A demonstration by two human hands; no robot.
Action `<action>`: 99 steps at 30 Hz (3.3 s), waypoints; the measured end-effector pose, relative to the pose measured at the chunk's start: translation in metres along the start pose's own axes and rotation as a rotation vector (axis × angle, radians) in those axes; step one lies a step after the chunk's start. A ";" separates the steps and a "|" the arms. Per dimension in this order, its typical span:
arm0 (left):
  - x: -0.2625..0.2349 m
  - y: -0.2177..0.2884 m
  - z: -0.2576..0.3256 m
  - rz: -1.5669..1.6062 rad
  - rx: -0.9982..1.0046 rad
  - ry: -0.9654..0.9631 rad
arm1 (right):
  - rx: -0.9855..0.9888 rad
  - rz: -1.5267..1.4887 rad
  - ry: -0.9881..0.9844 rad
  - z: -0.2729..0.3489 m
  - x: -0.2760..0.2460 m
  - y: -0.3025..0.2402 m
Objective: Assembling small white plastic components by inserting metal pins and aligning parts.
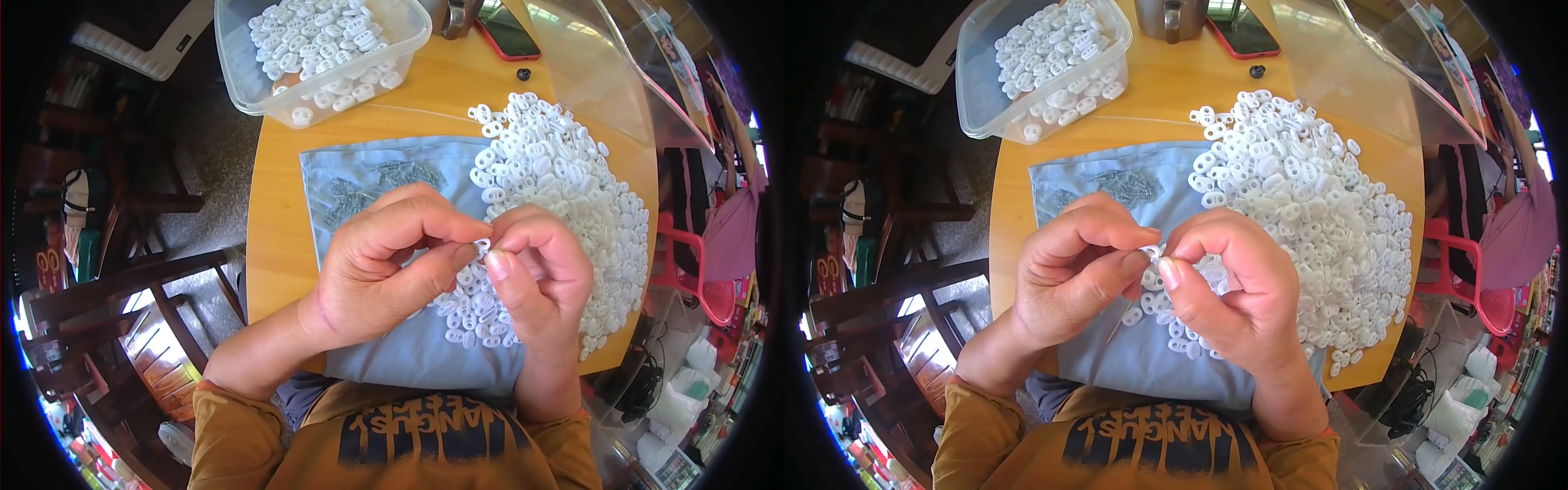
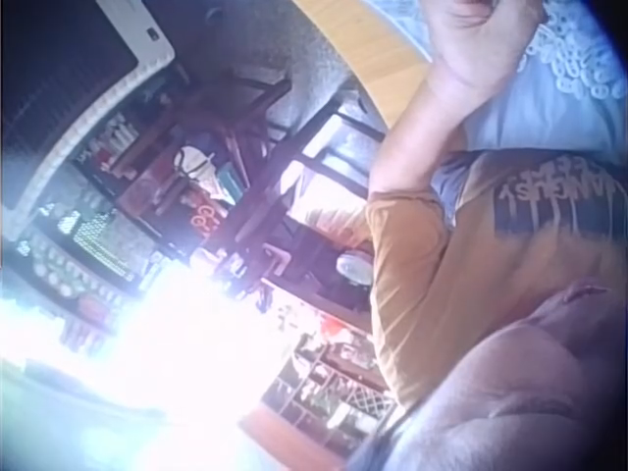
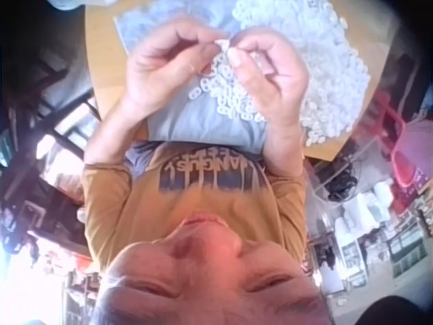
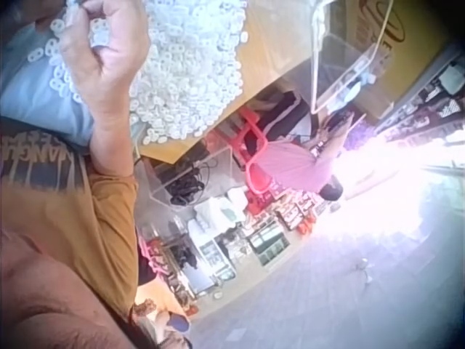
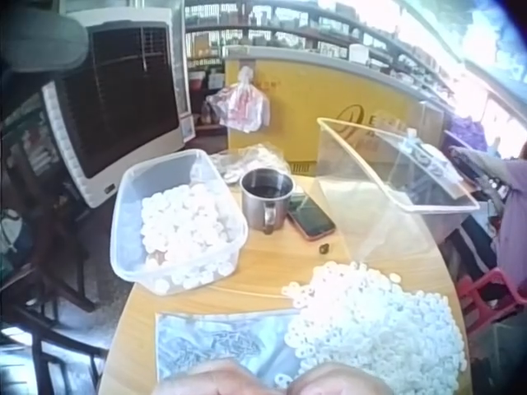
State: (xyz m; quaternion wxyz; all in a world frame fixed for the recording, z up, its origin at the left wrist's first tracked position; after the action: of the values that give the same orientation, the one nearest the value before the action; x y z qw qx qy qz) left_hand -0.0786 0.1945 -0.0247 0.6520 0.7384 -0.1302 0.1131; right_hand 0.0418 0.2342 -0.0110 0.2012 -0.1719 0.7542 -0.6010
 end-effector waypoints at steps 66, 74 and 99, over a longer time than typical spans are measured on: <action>-0.041 -0.031 -0.012 0.476 -0.161 0.292 | -0.291 1.131 0.007 0.001 0.027 0.014; -0.039 -0.031 -0.011 0.480 -0.167 0.281 | -0.266 1.164 -0.062 0.002 0.028 0.011; -0.008 -0.031 -0.002 0.554 -0.244 0.115 | 0.225 -0.391 0.043 0.005 -0.001 0.019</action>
State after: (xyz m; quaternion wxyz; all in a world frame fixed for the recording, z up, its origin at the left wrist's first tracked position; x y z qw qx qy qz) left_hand -0.0753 0.2006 -0.0564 0.6866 0.5833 -0.3021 0.3115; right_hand 0.0448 0.2346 -0.0310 0.0825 -0.2783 0.6389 -0.7125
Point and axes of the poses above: each hand's wrist, its own z-axis away from the middle knuckle, its own x-axis out of the palm, y = z × x, the point moved 8 cm from there along -z, towards the middle knuckle, and after that the axes turned 8 degrees about z, right-handed, at the moved point
